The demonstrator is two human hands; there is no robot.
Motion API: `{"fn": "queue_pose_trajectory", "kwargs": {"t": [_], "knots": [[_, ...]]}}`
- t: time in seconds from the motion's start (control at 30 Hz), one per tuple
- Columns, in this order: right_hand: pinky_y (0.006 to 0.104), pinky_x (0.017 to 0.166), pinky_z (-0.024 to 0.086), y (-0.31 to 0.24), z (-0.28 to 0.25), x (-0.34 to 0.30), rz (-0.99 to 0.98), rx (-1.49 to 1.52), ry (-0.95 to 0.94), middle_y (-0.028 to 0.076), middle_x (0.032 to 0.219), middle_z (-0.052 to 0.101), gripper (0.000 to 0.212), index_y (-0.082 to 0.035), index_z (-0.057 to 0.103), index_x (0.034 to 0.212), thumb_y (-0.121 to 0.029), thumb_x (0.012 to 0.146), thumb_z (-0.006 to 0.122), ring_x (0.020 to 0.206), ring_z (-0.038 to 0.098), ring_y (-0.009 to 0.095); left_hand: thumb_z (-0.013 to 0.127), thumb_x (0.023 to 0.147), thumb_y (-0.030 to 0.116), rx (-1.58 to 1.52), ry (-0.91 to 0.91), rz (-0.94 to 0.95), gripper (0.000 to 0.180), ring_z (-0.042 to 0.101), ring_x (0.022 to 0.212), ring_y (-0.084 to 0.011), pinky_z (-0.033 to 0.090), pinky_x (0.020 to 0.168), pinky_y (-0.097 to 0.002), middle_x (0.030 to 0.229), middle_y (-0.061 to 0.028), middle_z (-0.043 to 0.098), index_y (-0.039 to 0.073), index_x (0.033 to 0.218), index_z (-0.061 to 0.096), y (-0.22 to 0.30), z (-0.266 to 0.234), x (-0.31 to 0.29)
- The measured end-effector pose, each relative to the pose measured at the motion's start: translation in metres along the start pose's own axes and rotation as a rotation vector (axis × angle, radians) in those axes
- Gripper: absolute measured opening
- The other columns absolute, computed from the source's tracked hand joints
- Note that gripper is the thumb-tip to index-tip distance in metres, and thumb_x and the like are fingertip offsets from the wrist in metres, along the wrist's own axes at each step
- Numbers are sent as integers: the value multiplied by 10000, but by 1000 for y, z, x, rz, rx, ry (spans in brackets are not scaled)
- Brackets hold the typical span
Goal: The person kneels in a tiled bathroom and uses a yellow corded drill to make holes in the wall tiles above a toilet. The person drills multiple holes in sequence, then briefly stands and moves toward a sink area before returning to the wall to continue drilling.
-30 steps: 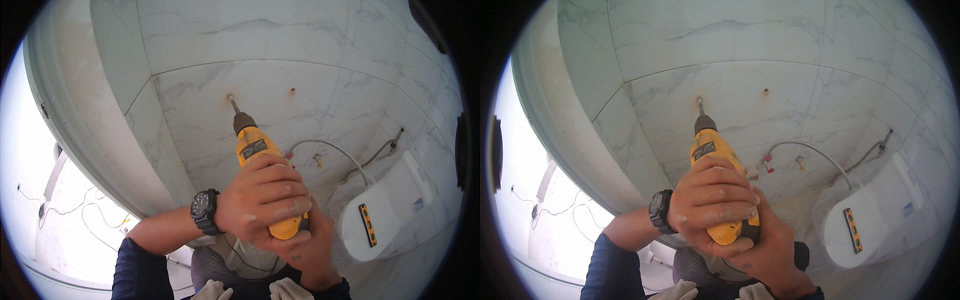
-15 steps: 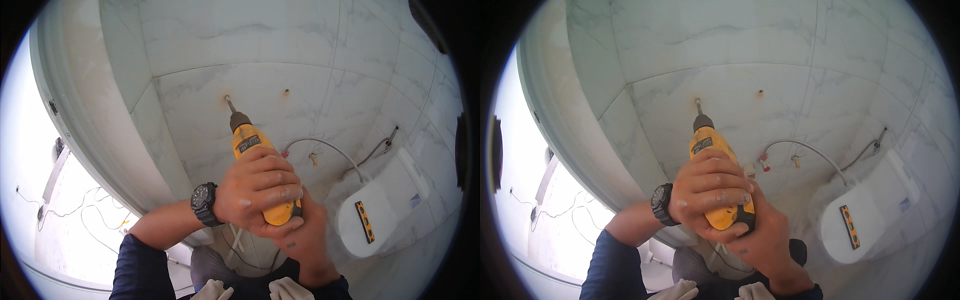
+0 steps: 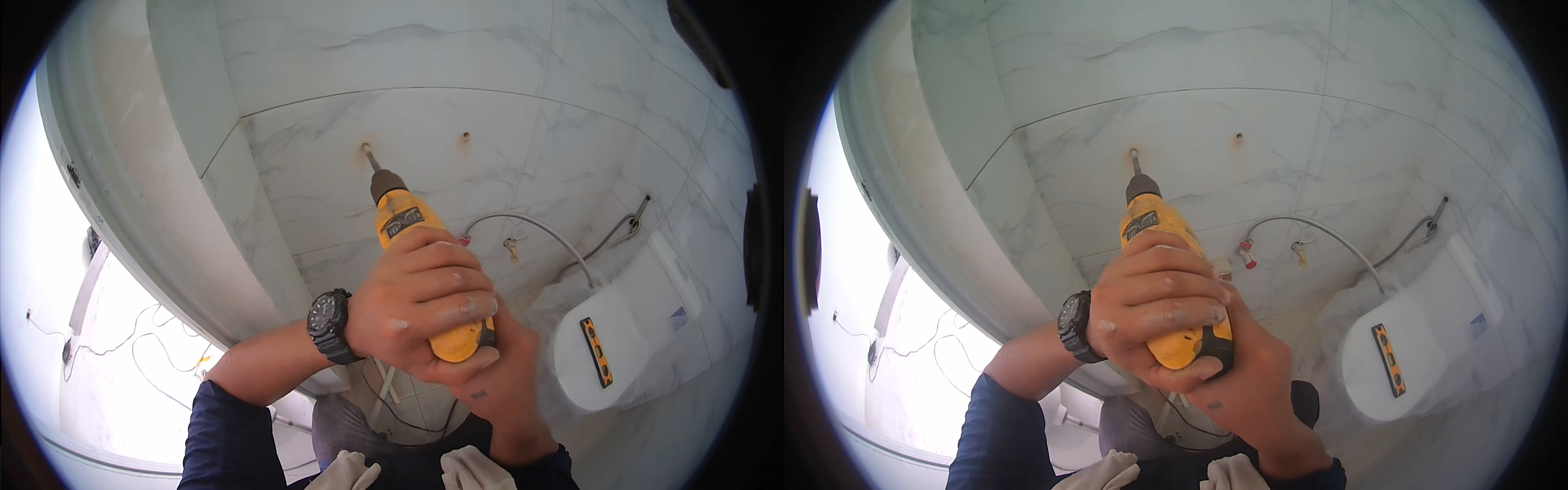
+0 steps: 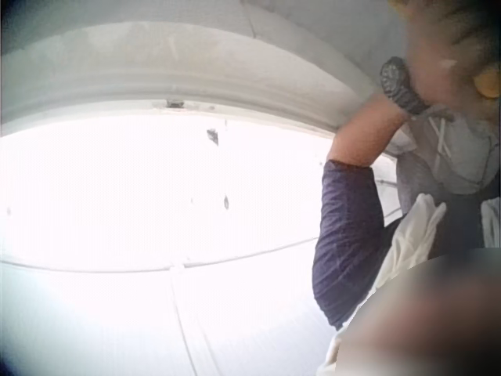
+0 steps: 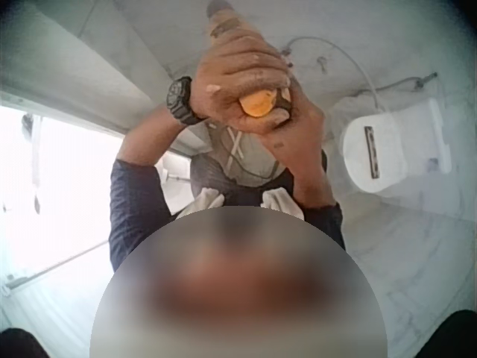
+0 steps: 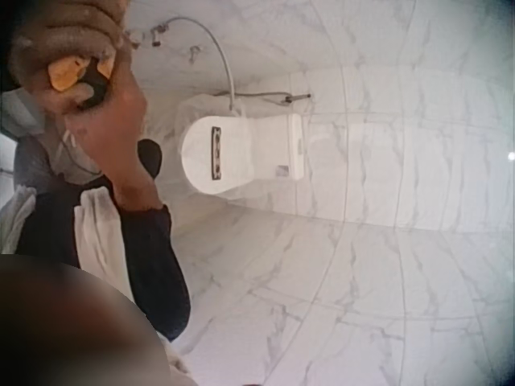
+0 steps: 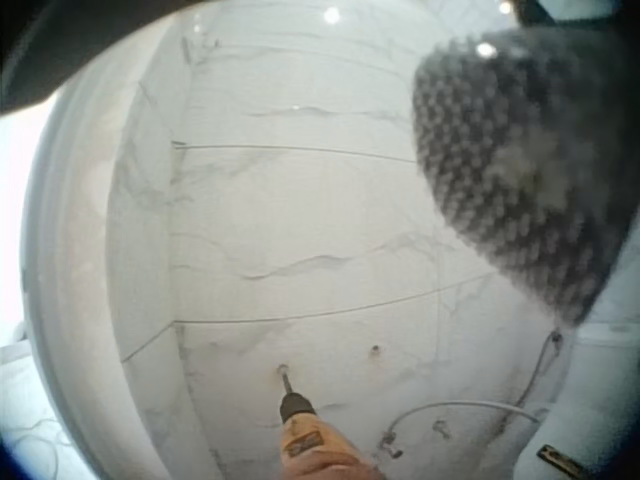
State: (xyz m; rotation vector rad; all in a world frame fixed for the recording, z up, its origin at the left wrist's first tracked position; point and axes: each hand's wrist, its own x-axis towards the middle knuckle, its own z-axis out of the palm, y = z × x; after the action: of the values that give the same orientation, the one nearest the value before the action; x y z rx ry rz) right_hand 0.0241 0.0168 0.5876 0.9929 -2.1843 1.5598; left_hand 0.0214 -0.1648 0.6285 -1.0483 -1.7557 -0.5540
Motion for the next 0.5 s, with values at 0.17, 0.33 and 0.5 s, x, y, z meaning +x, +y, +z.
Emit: {"fn": "queue_pose_trajectory", "kwargs": {"t": [0.17,0.33,0.5], "knots": [[328,779,587,0,2,3,-20,9,5,146,958,756,597,-1,639,1355,-202,834,850,912,759,162,852,770,324,13,-16,1,339,716,931,-273,539,875,-438,984,-52,740,98,992,732,0,-2,2],[339,767,593,0,1,3,-39,-17,12,165,963,757,621,-10,629,1381,-207,836,851,913,789,218,852,778,331,12,-27,-2,346,723,931,-279,543,870,-437,983,-57,745,92,996,730,0,-3,1],[345,760,592,-2,0,4,-33,-16,-2,171,957,754,632,-11,624,1378,-215,827,858,904,797,251,851,782,336,11,-20,1,352,727,925,-284,547,873,-435,972,-62,745,88,1001,730,0,-3,2]]}}
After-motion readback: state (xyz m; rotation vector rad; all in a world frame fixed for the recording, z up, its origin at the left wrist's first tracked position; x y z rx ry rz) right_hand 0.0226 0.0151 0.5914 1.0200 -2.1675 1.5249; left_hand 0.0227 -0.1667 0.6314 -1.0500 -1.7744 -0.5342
